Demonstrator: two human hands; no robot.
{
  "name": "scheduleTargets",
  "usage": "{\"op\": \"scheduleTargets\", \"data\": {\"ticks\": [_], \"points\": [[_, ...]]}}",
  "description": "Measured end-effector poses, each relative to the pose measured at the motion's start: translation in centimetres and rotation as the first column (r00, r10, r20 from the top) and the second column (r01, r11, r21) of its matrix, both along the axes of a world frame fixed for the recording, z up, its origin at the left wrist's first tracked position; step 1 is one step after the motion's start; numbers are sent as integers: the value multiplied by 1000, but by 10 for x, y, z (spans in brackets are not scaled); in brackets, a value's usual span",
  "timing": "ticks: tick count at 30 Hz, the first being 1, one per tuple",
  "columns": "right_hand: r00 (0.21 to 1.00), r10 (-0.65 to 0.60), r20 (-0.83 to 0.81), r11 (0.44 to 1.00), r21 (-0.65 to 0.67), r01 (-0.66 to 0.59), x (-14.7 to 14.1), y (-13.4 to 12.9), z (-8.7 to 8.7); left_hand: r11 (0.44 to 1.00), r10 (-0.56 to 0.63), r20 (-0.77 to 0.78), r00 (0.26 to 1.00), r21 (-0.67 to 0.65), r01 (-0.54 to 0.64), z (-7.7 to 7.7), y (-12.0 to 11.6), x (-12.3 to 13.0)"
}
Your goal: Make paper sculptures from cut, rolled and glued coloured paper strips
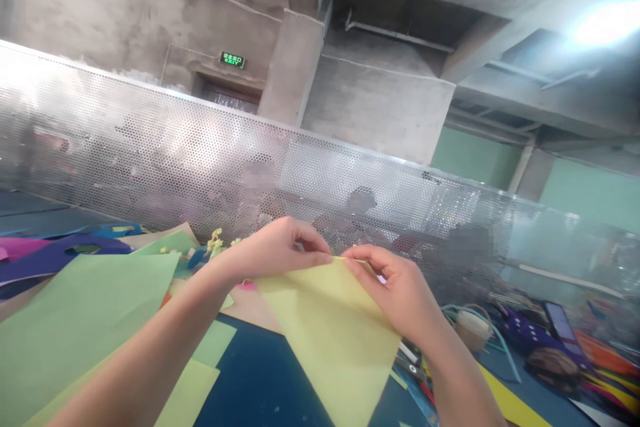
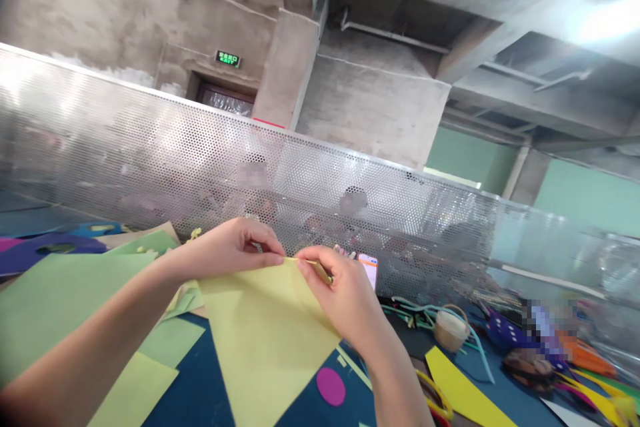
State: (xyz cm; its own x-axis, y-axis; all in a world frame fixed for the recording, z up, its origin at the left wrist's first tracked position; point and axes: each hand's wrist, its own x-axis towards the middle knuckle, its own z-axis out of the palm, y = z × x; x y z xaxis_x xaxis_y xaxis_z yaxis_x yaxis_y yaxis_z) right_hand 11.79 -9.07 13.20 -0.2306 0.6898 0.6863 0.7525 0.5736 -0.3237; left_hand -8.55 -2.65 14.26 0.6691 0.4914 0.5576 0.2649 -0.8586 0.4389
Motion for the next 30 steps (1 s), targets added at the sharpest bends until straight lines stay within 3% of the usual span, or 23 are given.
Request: {"op": "scheduleTargets", "data": {"ticks": [11,19,23,30], "points": [[991,23,-133,997,-63,-32,1,-3,3,998,-48,55,997,52,45,1,-3,2],[998,13,-63,999,-42,-16,6,-1,1,998,-48,-14,999,-48,47,0,2,1],[999,14,-37,1000,-10,-15,5,0,1,999,-38,-4,999,-36,38,-2,5,0],[989,1,-146,997,-73,-12,3,1,1,998,-69,60,996,-9,69,0,2,0]]}}
